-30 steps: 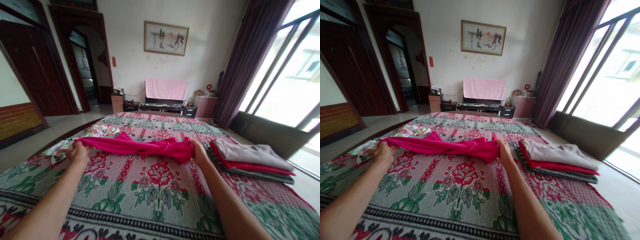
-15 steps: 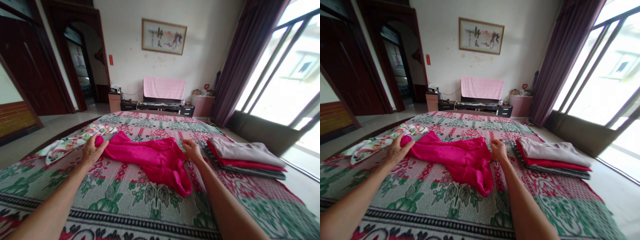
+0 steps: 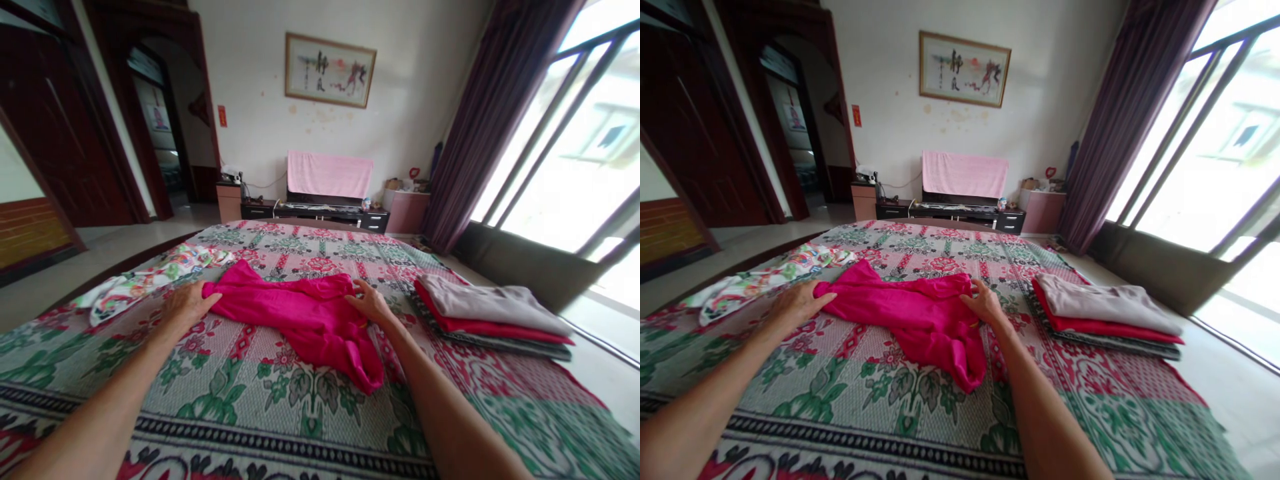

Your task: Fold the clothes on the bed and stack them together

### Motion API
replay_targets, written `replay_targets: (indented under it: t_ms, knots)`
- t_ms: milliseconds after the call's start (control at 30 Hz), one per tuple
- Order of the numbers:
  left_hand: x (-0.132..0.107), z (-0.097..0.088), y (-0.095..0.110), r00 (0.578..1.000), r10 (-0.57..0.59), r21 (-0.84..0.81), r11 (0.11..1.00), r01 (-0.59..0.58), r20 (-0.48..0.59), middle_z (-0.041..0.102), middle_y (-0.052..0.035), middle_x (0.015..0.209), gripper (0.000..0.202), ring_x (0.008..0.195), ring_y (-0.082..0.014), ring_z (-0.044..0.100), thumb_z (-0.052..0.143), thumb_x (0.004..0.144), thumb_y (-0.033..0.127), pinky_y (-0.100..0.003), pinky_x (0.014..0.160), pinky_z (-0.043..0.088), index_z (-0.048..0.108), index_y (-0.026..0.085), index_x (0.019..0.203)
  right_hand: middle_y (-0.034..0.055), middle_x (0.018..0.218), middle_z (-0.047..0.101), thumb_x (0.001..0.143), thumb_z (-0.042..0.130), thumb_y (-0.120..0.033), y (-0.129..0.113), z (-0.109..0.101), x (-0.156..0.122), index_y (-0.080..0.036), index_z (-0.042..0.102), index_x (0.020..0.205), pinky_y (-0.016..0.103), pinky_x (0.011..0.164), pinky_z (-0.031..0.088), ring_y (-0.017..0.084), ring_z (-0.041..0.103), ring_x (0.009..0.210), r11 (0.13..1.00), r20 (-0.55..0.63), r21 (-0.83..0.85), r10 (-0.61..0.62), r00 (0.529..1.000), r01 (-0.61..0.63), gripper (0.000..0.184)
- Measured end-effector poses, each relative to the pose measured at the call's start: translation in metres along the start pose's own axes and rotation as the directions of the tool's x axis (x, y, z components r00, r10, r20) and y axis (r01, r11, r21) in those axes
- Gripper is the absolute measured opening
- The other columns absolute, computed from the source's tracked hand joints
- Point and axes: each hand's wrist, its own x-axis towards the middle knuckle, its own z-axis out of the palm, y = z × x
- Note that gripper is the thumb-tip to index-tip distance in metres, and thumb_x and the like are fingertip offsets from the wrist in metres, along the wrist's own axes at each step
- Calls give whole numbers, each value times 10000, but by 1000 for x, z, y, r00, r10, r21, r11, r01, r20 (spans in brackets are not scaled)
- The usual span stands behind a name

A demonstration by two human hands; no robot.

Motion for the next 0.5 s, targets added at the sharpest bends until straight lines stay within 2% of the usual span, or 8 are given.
replay_targets:
  t_ms: [67,133,200,267,300,367,433,500]
  knots:
    - [-1,-6,2,1000,15,-4,1000,-15,24,688,-120,851,462,825,-301,636,466,791,567,-360,726,453,685,196,961,26,899,736,668,692,-364,-8,4,-3,-235,603,1218,283,676,491,197,670,728,996,26,-69,-50,998,52,573]
    - [0,-11,4,999,-9,-82,997,12,32,692,-96,799,418,819,-290,641,470,797,550,-344,723,455,698,213,893,12,835,733,667,674,-289,-15,9,-6,-242,645,1158,284,705,483,201,666,740,985,44,-137,-97,994,102,494]
    - [1,-17,7,996,-86,-255,963,87,14,698,-73,777,377,828,-280,646,528,768,540,-329,718,466,708,219,847,1,803,729,690,615,-218,-20,13,-7,-255,709,990,284,740,476,194,662,758,979,56,-140,-138,989,145,317]
    - [1,-22,12,982,-189,-509,846,157,-12,701,-46,761,338,809,-261,649,616,709,514,-310,700,485,715,216,833,-9,798,726,705,578,-192,-24,12,-5,-255,722,820,281,758,474,181,653,767,988,29,-57,-144,989,145,195]
    - [2,-26,15,970,-241,-651,739,173,-16,701,-32,751,334,783,-244,650,660,675,493,-299,684,495,716,212,846,-14,783,720,705,583,-203,-26,10,-4,-248,715,775,278,749,477,174,645,755,992,5,16,-124,992,124,156]
    - [2,-35,22,949,-315,-884,439,159,15,699,-8,735,371,710,-204,647,737,604,436,-277,642,515,711,200,889,-19,717,697,694,628,-262,-30,-1,-1,-225,705,773,265,680,485,157,620,684,971,-21,233,-39,999,43,116]
    - [2,-46,27,944,-321,-988,109,113,73,698,9,737,407,648,-167,638,778,560,357,-263,601,532,695,192,922,-15,688,678,660,699,-339,-35,-18,-1,-194,696,838,247,603,482,139,596,616,864,46,500,32,998,-51,230]
    - [1,-58,28,945,-299,-988,-112,102,131,692,16,721,359,599,-139,624,778,564,277,-252,561,538,679,183,897,-4,710,679,619,760,-388,-41,-39,-5,-181,675,906,232,558,479,125,588,583,698,185,699,33,982,-156,364]
